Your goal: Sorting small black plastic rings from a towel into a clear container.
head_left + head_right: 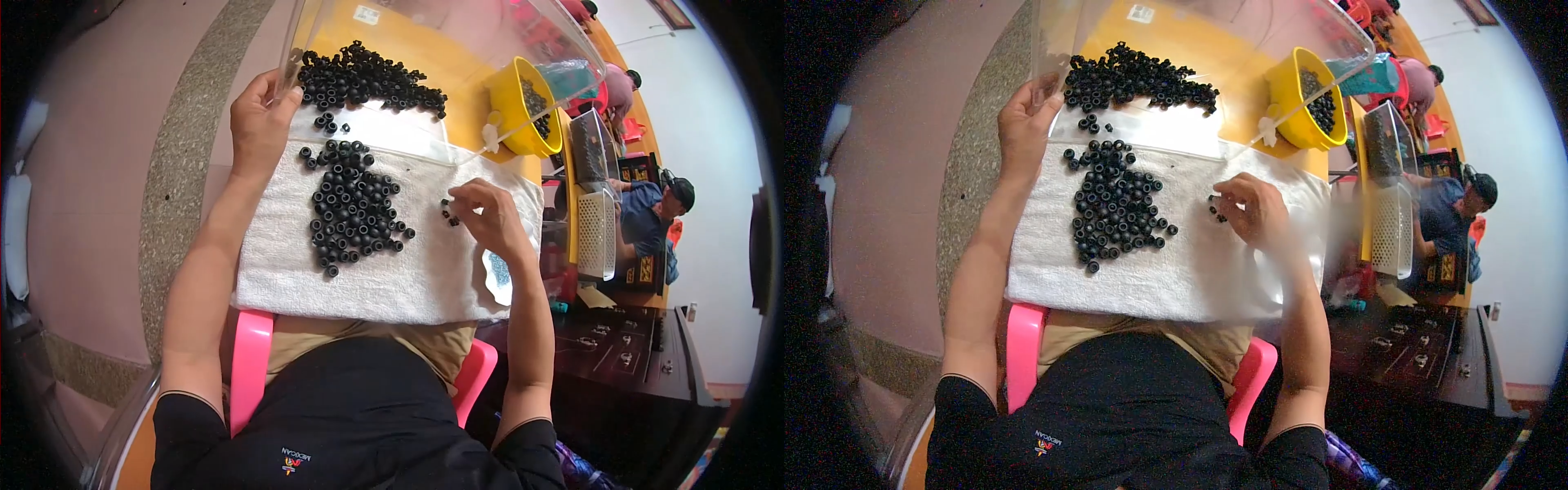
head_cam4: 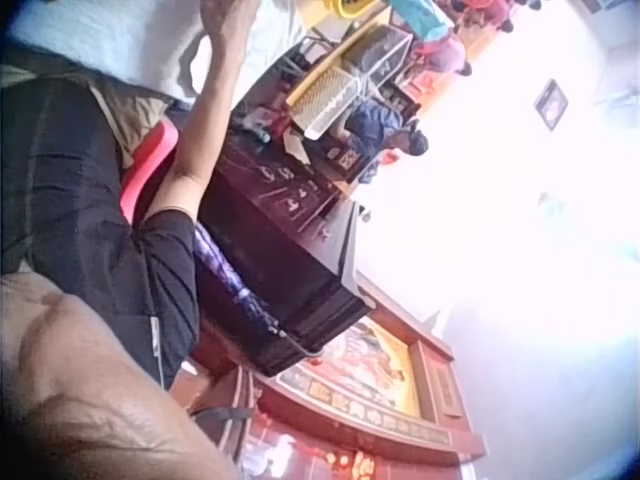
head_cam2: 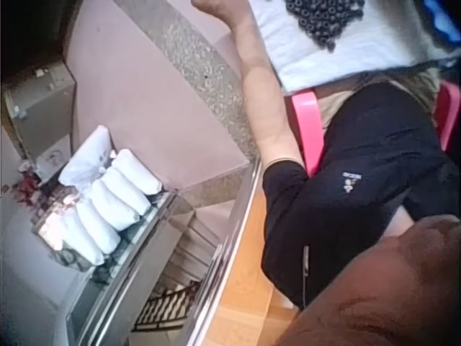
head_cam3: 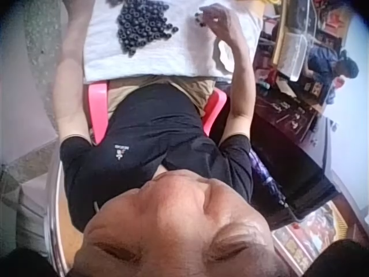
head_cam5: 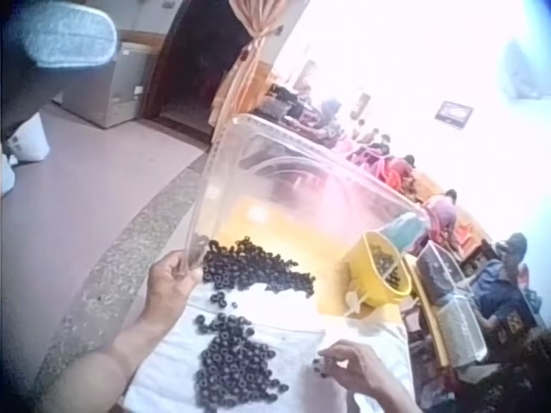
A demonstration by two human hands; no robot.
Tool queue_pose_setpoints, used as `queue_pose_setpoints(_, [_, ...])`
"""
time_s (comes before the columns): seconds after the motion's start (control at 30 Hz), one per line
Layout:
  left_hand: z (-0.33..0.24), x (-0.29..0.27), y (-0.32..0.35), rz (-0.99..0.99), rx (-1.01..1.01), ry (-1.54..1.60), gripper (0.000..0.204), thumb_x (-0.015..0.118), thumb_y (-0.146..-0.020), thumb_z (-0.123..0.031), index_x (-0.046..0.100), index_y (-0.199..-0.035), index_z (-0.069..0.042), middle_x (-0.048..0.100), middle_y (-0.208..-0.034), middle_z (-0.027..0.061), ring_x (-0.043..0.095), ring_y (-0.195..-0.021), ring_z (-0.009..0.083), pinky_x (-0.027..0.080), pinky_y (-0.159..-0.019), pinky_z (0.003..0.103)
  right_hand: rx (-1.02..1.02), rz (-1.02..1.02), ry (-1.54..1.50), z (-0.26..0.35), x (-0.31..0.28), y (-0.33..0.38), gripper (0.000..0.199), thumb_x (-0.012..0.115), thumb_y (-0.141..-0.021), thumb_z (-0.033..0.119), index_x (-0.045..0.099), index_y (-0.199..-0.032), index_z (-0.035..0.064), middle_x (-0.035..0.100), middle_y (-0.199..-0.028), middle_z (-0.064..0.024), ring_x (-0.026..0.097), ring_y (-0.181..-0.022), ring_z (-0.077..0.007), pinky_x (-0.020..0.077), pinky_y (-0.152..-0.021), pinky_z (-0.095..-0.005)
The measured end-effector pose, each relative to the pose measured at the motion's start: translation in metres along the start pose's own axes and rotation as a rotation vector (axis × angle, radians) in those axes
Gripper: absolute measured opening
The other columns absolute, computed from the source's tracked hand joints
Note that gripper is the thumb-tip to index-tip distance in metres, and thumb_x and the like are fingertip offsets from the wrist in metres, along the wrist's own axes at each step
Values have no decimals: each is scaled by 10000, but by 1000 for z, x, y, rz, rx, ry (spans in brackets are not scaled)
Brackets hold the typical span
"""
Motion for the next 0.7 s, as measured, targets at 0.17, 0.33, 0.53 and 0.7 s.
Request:
queue_pose_setpoints(0.17, [-10, 2, 3, 19, -76, -55, 330, 675, -924, -30, 660, -1251, 9, 704, -1198, 65, 646, -1104, 138, 490, -978, 281, -101, -169, 61, 12, -1, -34, 189, 697, -893, 59, 713, -1069, -6, 697, -944, -124, 690, -806, -219, 548, -761, -327])
queue_pose_setpoints(0.33, [-5, 1, 1, 4, -6, -5, 277, 685, -907, -64, 682, -1175, 8, 698, -976, 10, 624, -865, 71, 511, -808, 240, -138, -220, 101, 11, 10, -87, 327, 708, -883, 172, 682, -1166, 9, 696, -1066, -142, 688, -828, -253, 534, -750, -358])
queue_pose_setpoints(0.53, [-3, 2, 2, 5, -29, 35, 280, 682, -906, -54, 678, -1178, 13, 701, -986, 16, 629, -879, 81, 516, -811, 244, -182, -298, 230, 18, 28, -139, 428, 680, -851, 163, 656, -1257, 30, 676, -1134, -166, 672, -1003, -334, 522, -873, -409])
queue_pose_setpoints(0.7, [-5, 2, 3, 2, -3, 51, 287, 678, -906, -38, 672, -1188, 16, 703, -1004, 29, 639, -898, 87, 523, -816, 246, -231, -247, 221, 36, 40, -156, 443, 649, -836, 127, 654, -1274, 57, 656, -1164, -149, 647, -1049, -360, 506, -914, -433])
Point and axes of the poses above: each hand's wrist, its own y-axis away from the middle knuckle, its own x-axis out of the palm, z = x × y, the point moved 2 cm from there along -y, towards the middle knuckle
